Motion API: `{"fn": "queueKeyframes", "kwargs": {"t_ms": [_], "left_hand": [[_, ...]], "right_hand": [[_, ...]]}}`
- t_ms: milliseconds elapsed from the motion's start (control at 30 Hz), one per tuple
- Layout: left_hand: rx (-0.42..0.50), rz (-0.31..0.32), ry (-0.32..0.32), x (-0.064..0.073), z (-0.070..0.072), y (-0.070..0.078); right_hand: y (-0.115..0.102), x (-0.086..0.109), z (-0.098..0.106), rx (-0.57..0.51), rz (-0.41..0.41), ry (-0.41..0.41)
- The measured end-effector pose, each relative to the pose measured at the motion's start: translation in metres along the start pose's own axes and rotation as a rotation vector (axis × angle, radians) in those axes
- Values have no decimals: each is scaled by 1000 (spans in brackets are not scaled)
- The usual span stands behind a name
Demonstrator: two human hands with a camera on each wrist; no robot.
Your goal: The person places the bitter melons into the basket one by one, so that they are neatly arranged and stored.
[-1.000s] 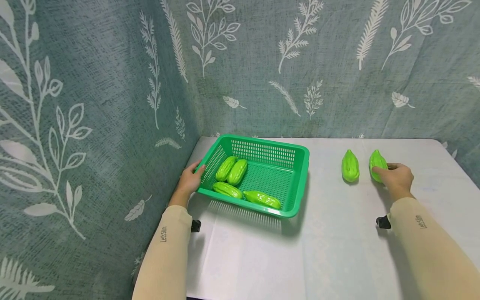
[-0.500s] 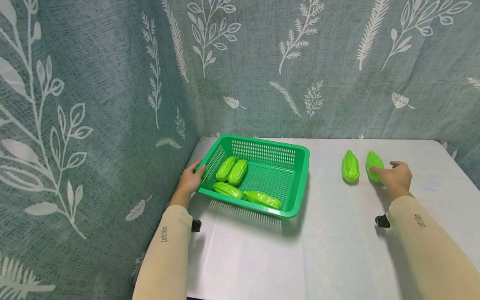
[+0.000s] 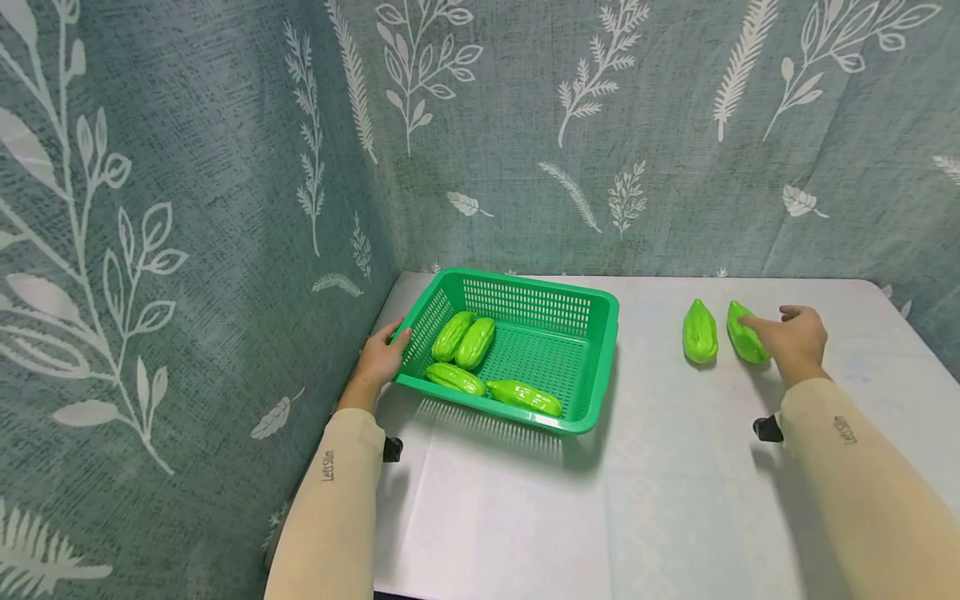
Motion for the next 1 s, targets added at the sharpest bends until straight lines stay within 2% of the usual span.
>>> {"fn": "queueKeyframes", "kwargs": {"t_ms": [267,500,733,1000], "left_hand": [[-17,9,11,-1,1,-1],[-12,11,18,0,1,-1],[-20,11,20,-1,1,-3],[-23,1,20,0,1,-2]], "right_hand": [[-29,6,2,-18,69,-40],[-79,19,-4,-47,198,-58],[-135,39,-24,-101,331,-119],[-178,61,-52,-116,430,-196]]}}
Point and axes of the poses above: each hand's wrist, its own x-axis away from the middle knuckle, its own z-axis out of the back of the hand, y = z × x, the point moved 8 cm from there along -x, towards the middle knuckle, and after that the axes turned 3 degrees about x, right-handed, at the moved point
